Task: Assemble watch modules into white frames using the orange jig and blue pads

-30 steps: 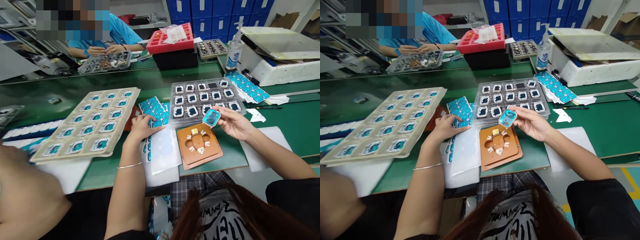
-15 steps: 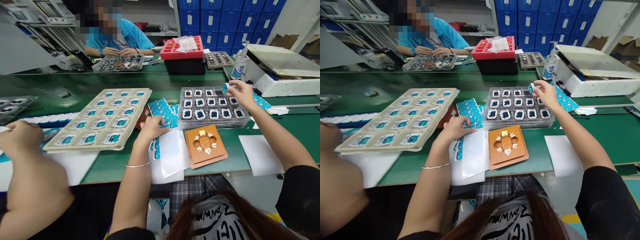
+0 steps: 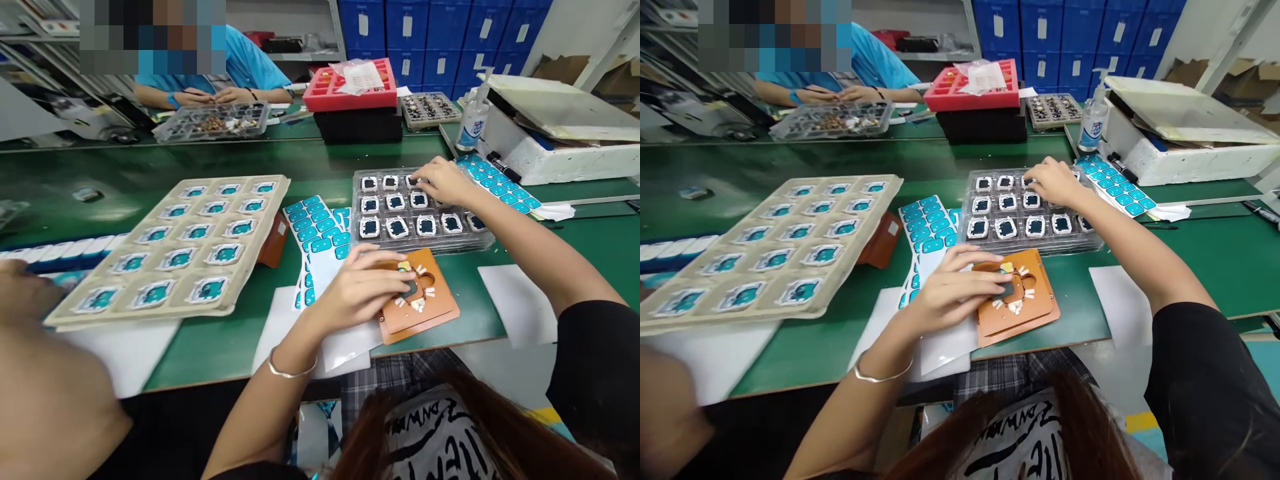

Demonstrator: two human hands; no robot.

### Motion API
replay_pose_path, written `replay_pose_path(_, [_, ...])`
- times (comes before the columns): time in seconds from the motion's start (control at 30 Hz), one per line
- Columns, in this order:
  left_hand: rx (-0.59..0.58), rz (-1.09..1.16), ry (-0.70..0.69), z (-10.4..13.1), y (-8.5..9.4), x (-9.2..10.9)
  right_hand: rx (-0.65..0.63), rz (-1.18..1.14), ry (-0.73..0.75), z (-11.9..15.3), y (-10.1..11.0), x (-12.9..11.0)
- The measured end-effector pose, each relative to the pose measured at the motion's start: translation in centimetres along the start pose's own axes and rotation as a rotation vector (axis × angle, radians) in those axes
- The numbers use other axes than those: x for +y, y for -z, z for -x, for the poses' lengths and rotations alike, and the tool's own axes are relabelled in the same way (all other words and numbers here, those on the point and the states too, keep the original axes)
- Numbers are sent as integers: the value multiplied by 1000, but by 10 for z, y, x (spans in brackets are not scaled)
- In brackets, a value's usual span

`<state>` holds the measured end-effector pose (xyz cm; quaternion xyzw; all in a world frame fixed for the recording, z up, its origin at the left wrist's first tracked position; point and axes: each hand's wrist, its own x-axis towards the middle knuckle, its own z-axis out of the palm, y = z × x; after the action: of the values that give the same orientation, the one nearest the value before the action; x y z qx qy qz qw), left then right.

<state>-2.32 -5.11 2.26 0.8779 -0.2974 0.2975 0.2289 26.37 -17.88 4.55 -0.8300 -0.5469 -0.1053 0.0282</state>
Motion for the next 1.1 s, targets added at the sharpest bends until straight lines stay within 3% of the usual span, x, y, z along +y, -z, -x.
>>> replay_pose_path(0.13, [-200,-11,22,-2,-7,6,-33,-26,-77,-10,-2,-14])
replay_pose_path(0.33, [-194,-14,30,0,-3,7,145,-409,-123,-14,13,-7])
replay_pose_path(0.47, [-175,-44,-10,-1,-2,6,257,-804,-108,27,37,-34])
replay_pose_path(0.67, [-203,-18,-12,0,-1,7,69,-1186,-112,116,48,-86])
replay_pose_path(0.8, [-224,14,-8,0,0,6,-36,-1091,-68,140,43,-92])
replay_pose_path(0.97, [-197,-30,-6,-1,1,5,15,-882,126,144,38,-89])
replay_pose_path(1.1, [-218,-24,1,0,2,5,64,-856,233,144,37,-86])
